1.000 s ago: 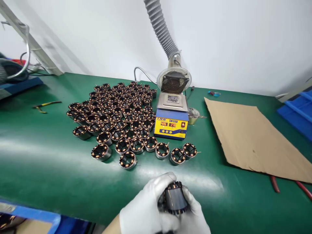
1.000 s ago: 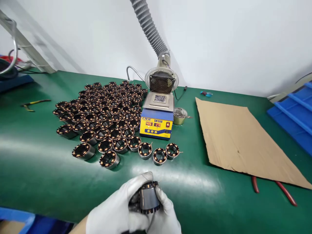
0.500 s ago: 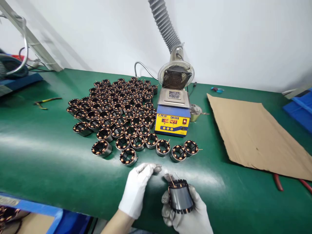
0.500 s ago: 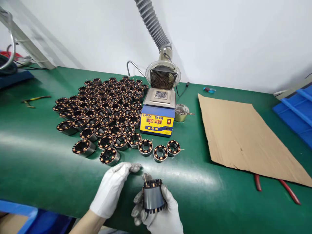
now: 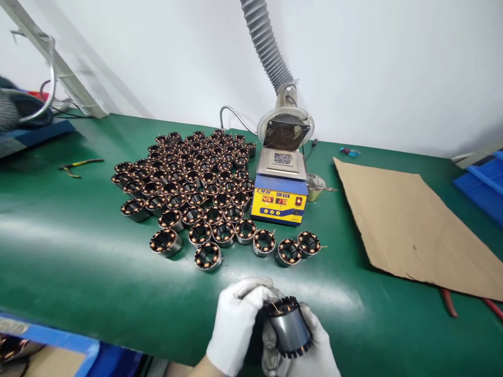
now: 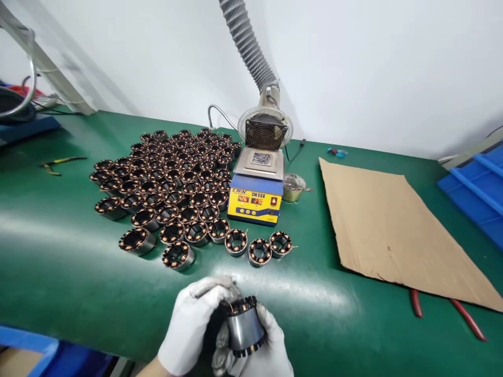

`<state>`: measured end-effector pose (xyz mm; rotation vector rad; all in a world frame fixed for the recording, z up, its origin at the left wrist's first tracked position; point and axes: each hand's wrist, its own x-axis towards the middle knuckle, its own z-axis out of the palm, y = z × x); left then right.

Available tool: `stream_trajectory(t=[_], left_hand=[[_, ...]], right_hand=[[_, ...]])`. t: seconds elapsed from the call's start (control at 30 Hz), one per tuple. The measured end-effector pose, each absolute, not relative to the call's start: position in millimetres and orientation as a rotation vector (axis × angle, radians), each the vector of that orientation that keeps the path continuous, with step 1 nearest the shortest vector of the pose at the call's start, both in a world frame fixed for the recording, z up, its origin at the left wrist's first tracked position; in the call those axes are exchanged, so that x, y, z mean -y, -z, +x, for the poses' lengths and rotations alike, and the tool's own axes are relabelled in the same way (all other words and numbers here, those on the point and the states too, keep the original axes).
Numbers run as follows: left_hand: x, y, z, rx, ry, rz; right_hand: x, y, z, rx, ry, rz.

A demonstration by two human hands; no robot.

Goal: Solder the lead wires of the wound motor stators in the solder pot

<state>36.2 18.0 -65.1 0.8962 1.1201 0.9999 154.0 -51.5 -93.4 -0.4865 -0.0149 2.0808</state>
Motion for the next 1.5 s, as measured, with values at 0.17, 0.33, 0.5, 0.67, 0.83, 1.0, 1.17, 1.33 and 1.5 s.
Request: stream_trajectory(t=[0.17,0.33,0.5,0.67,0.83,1.0,1.17,1.33,1.5], left_hand=[[-18,61,39,-1.037,-0.821,0.856],[-14,49,47,-1.196,-0.769,0.807],[-26,68,22,-1.095,-1.064,0.788],[-17,78,37,-0.901,-0.667,1.000],[-18,73,38,-0.913,-0.975,0.579],[-28,65,11,-1.080,-0.826,0.971],[-30,65,22,-1.150,-0.626,1.136],[-35,60,25,-1.236,-0.884,0.844],[-29,54,24,-1.225,-0.659,0.975]], right_hand=[[50,89,151,-0.012,-2.046,-0.560],[55,93,150,0.172,-1.870,-0.783],[62,100,142,0.381,-1.361,-1.260],[62,119,131,0.798,-0.813,-1.505],[59,128,127,1.002,-0.656,-1.592],[58,122,126,0.934,-0.675,-1.590],[59,121,127,0.938,-0.747,-1.552],[58,120,127,0.938,-0.709,-1.566],[59,123,127,0.940,-0.713,-1.538]])
